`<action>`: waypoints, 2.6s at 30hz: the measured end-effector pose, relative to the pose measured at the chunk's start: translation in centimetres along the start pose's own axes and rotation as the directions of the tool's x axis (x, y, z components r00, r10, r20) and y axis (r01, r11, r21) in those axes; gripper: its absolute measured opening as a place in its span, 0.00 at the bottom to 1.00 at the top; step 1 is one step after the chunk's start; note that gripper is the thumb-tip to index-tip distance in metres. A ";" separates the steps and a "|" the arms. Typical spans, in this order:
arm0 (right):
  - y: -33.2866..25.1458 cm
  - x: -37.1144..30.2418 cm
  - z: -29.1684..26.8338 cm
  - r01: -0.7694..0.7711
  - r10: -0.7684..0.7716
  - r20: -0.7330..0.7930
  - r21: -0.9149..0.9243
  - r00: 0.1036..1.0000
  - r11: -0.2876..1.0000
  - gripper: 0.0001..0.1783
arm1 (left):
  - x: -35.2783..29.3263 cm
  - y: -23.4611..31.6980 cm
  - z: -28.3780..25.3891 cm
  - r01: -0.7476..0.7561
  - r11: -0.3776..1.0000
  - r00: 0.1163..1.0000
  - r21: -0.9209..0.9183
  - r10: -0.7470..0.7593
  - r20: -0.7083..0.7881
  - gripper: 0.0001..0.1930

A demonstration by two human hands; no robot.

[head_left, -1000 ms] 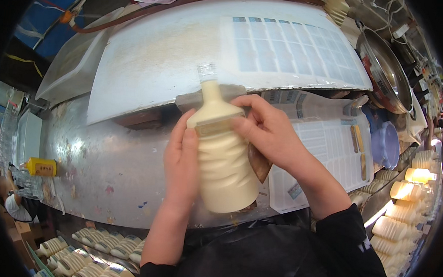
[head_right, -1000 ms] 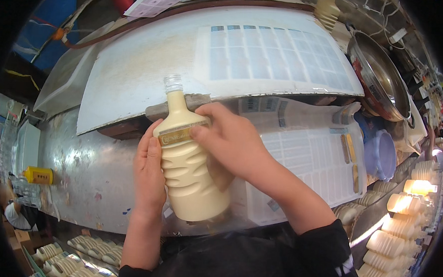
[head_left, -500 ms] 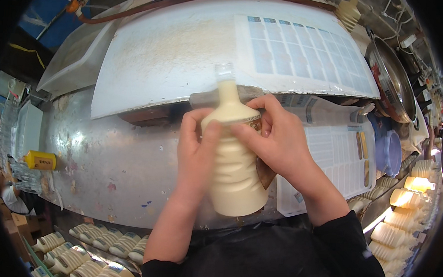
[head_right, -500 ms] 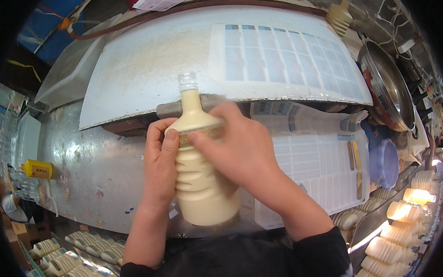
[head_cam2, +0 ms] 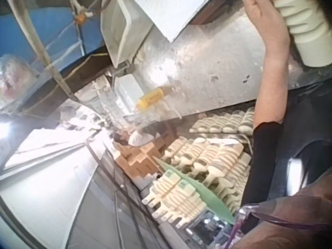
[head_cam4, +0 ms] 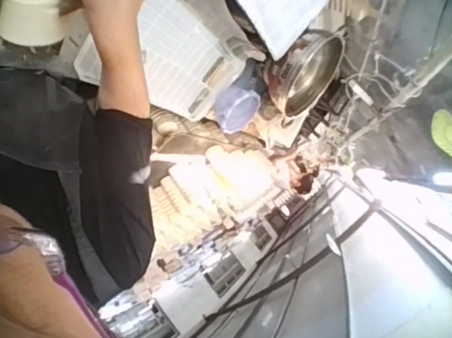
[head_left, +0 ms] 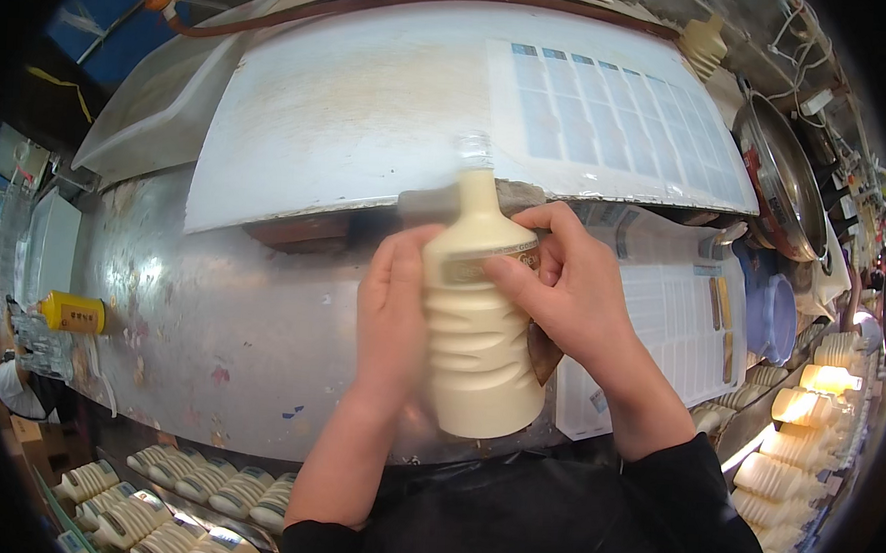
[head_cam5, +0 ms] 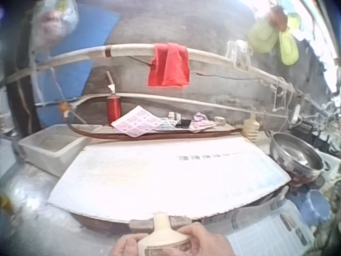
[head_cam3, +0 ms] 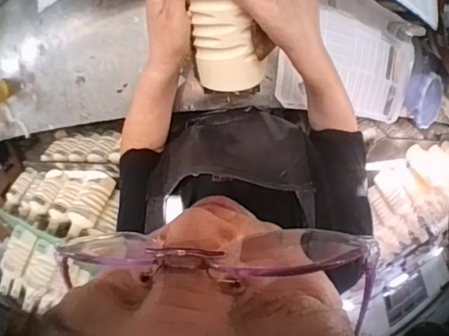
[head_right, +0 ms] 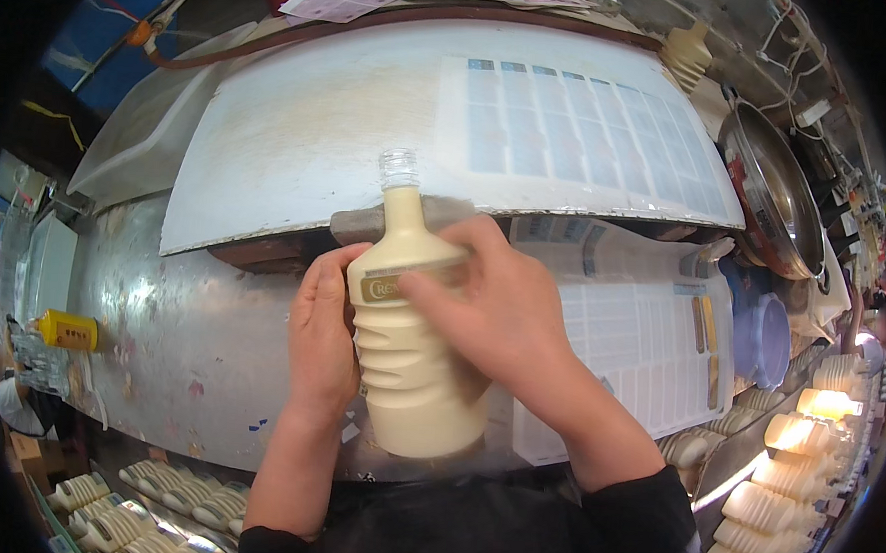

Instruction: The person applies adhesive labels to the neck and body of a ribbed plastic bottle, smoothing each label with their fingers. They repeat this process on multiple bottles, placing finished ones on a nearby tray.

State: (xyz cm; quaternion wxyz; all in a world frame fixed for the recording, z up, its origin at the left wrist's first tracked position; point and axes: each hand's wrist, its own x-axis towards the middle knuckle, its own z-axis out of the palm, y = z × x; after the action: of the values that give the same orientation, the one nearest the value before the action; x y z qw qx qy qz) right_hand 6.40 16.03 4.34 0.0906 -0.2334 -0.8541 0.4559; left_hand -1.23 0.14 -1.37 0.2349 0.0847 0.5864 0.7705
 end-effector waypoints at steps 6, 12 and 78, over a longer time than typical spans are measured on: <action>-1.3 0.0 -0.8 0.015 -0.011 0.040 -0.105 0.999 0.994 0.32 | -0.4 -0.4 0.5 -0.083 0.989 0.996 0.122 0.082 0.019 0.19; -0.9 0.2 0.2 0.085 -0.100 -0.076 -0.184 0.992 0.979 0.30 | 0.1 -0.6 0.4 -0.092 0.981 0.996 0.174 0.094 -0.005 0.19; -0.6 0.5 -0.1 -0.009 0.009 -0.008 -0.036 1.000 0.999 0.23 | -0.7 -0.7 -0.1 -0.016 0.993 1.000 -0.117 0.016 -0.005 0.17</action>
State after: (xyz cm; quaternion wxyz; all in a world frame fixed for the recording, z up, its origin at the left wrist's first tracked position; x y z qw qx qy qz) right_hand 5.79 16.08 4.92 0.0876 -0.2408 -0.8607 0.4399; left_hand -0.51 -0.15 -1.96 0.2321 0.0738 0.5400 0.8057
